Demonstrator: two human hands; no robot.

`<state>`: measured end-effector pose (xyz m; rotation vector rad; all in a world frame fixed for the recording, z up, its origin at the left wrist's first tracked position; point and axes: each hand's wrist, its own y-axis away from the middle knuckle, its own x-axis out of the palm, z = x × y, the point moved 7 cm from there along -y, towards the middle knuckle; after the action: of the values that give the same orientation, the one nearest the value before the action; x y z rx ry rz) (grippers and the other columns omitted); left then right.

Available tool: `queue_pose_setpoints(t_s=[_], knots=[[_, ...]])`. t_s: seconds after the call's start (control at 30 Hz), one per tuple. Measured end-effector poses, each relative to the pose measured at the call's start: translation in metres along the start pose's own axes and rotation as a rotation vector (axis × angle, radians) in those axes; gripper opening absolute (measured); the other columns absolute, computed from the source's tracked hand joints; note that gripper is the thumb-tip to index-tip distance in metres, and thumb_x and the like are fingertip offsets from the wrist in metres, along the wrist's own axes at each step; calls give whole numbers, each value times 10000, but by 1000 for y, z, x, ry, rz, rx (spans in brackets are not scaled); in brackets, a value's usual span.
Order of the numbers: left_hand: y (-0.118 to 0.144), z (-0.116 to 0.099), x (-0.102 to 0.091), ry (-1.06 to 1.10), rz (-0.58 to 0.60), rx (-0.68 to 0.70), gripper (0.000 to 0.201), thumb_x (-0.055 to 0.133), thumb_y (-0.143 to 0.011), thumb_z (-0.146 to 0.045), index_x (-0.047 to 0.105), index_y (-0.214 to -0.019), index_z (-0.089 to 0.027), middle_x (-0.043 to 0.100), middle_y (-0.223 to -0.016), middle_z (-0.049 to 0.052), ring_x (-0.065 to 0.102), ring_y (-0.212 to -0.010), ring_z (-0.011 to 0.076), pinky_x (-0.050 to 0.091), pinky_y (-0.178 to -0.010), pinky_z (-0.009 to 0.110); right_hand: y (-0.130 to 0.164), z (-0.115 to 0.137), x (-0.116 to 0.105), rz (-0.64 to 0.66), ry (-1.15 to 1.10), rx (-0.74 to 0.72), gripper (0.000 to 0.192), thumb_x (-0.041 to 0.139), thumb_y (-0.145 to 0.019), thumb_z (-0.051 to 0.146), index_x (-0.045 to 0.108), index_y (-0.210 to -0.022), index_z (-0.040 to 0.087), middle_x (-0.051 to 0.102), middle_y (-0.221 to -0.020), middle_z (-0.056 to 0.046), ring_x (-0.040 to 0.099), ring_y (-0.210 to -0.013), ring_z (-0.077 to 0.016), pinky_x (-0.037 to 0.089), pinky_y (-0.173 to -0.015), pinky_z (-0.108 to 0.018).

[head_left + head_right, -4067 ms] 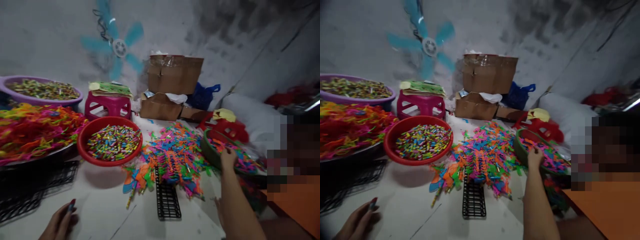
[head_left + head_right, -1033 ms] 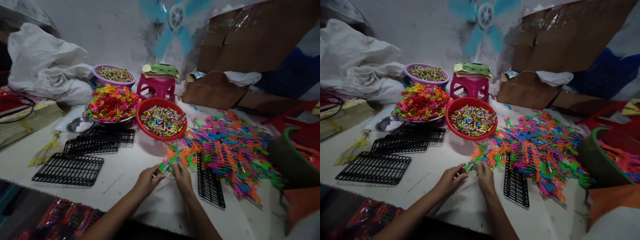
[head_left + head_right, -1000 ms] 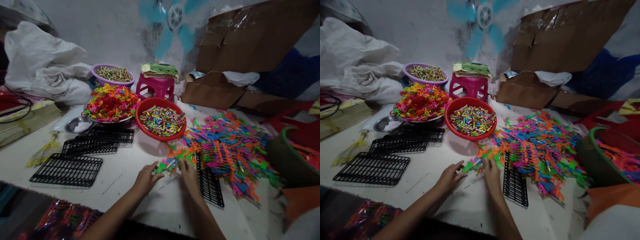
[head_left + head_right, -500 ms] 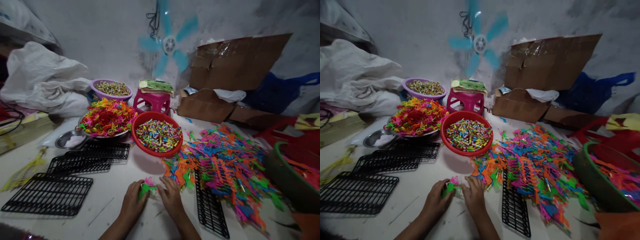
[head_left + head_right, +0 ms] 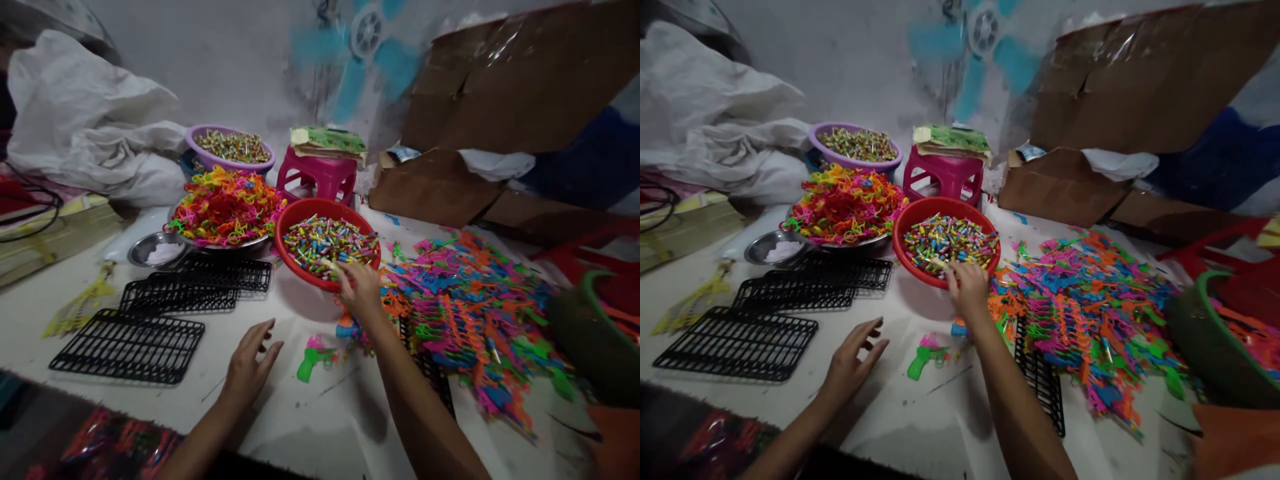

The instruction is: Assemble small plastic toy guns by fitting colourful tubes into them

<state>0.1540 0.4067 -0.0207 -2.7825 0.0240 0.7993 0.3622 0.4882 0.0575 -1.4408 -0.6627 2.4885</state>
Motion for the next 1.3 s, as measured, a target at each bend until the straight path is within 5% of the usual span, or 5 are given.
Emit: queue_pose_setpoints(t_s=[0.17, 0.43, 0.7, 0.97, 1.3], knots=[[13, -7, 21, 49, 317, 7, 324, 452, -790, -335, 524, -1079, -206, 617, -997, 66, 569, -876, 178, 452, -767, 280, 92, 64, 32, 452, -419, -283, 224, 426, -858, 244, 607, -987, 215, 627, -856, -35, 544, -810, -162, 402, -755, -285], [20, 25, 58, 208, 331, -357, 311, 392, -803, -380, 585, -915, -165, 624, -725, 28, 548, -637, 154, 410, -607, 242, 130, -10, 58, 261, -39, 207, 289, 690, -632, 390, 607, -820, 187, 583, -955, -101, 483, -913, -296, 363, -805, -464], [12, -13, 59, 508, 313, -313, 263, 472, -769, -397, 534, -738, -143, 490, -625, -14, 440, -587, 107, 358, -554, 200, 128, 8, 53, 62, -1116, 659, 344, 659, -665, 361, 497, -916, 190, 559, -750, 11, 527, -572, -121, 445, -559, -254], [15, -32, 53, 484, 288, -357, 398, 428, -792, -465, 478, -1042, -159, 496, -593, -36, 381, -430, 79, 323, -436, 191, 125, 20, 29, -86, -1094, 707, 313, 572, -747, 425, 469, -616, 160, 422, -549, 39, 388, -505, -85, 350, -477, -196], [17, -34, 47, 115, 332, -136, 332, 413, -812, -334, 534, -1078, -178, 536, -536, -30, 508, -483, 104, 382, -537, 183, 120, 27, 36, 73, -1025, 622, 311, 566, -731, 445, 486, -640, 159, 435, -580, 26, 387, -526, -94, 338, -470, -196]])
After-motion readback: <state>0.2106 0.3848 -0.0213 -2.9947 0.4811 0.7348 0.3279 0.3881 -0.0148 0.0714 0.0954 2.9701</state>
